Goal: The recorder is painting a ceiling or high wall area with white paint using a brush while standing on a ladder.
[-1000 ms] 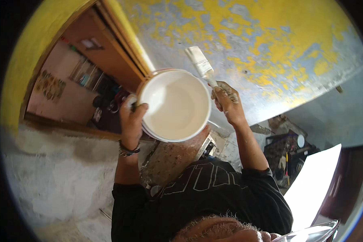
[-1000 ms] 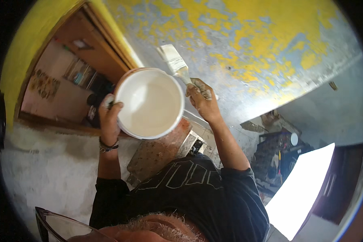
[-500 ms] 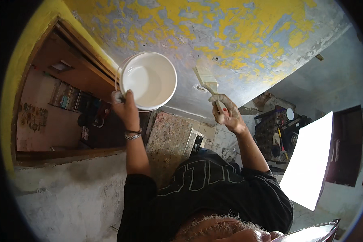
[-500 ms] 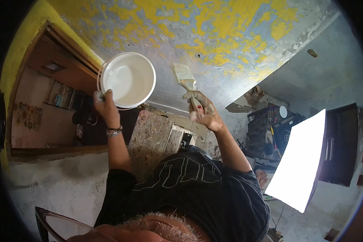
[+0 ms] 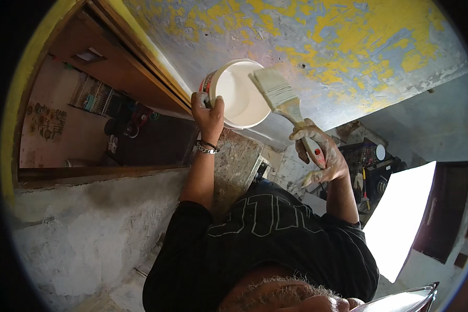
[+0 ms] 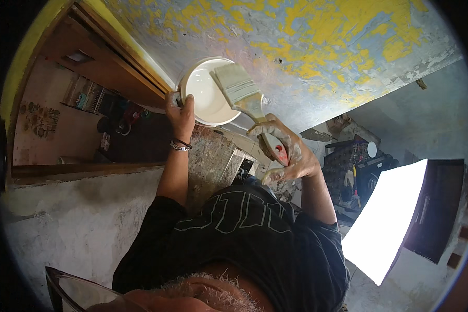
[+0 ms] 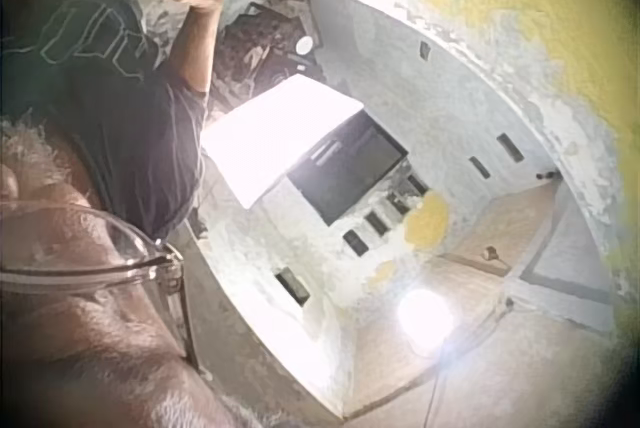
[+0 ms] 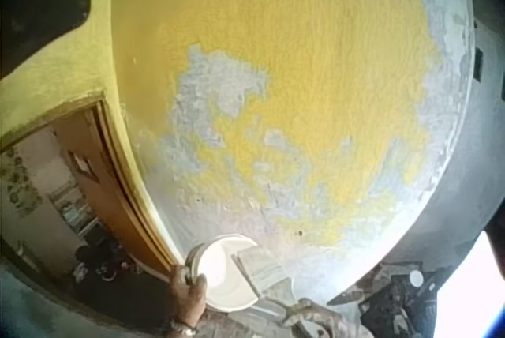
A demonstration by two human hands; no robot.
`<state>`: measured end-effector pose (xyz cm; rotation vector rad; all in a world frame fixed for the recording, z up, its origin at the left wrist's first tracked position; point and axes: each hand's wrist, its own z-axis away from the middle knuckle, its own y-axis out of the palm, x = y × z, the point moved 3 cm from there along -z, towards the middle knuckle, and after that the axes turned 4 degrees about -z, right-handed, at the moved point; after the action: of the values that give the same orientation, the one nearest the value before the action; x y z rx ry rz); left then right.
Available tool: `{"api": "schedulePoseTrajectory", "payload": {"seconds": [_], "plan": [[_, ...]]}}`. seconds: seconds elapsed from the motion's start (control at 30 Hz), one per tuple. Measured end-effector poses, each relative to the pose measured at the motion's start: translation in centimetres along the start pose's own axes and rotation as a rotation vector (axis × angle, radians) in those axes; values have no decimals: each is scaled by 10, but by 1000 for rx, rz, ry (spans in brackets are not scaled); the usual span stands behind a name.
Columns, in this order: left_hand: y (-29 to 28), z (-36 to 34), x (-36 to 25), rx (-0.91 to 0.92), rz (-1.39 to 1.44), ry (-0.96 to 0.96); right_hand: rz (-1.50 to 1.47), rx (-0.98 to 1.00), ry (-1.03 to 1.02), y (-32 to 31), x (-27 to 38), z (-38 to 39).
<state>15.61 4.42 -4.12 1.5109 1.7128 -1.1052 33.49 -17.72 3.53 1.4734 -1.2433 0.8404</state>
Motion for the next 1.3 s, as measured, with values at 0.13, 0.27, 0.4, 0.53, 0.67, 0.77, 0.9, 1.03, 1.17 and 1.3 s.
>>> {"api": "schedulePoseTrajectory", "payload": {"seconds": [0.13, 0.27, 0.4, 0.53, 0.67, 0.77, 0.9, 1.03, 1.17, 1.3], "plan": [[9, 8, -6, 127, -29, 30, 171, 102, 171, -8, -20, -4], [17, 14, -15, 190, -56, 96, 264, 38, 197, -3, -33, -15], [25, 23, -18, 253, -13, 100, 674, -128, 129, -2, -45, -38], [28, 29, -26, 320, -22, 106, 622, -268, 50, -15, -68, -56], [37, 38, -37, 334, 18, 182, 789, -319, -71, -25, -78, -73], [42, 42, -44, 352, 40, 231, 881, -291, 34, -34, -102, -73], [44, 41, -40, 359, 93, 148, 899, -230, 116, -28, -100, -63], [52, 42, -38, 320, 117, 175, 715, -336, -164, -40, -88, -56], [58, 42, -32, 292, 76, 28, 109, -820, 73, -56, -58, -35], [69, 45, -42, 257, 117, -62, -292, -929, 21, -78, -62, -7]]}}
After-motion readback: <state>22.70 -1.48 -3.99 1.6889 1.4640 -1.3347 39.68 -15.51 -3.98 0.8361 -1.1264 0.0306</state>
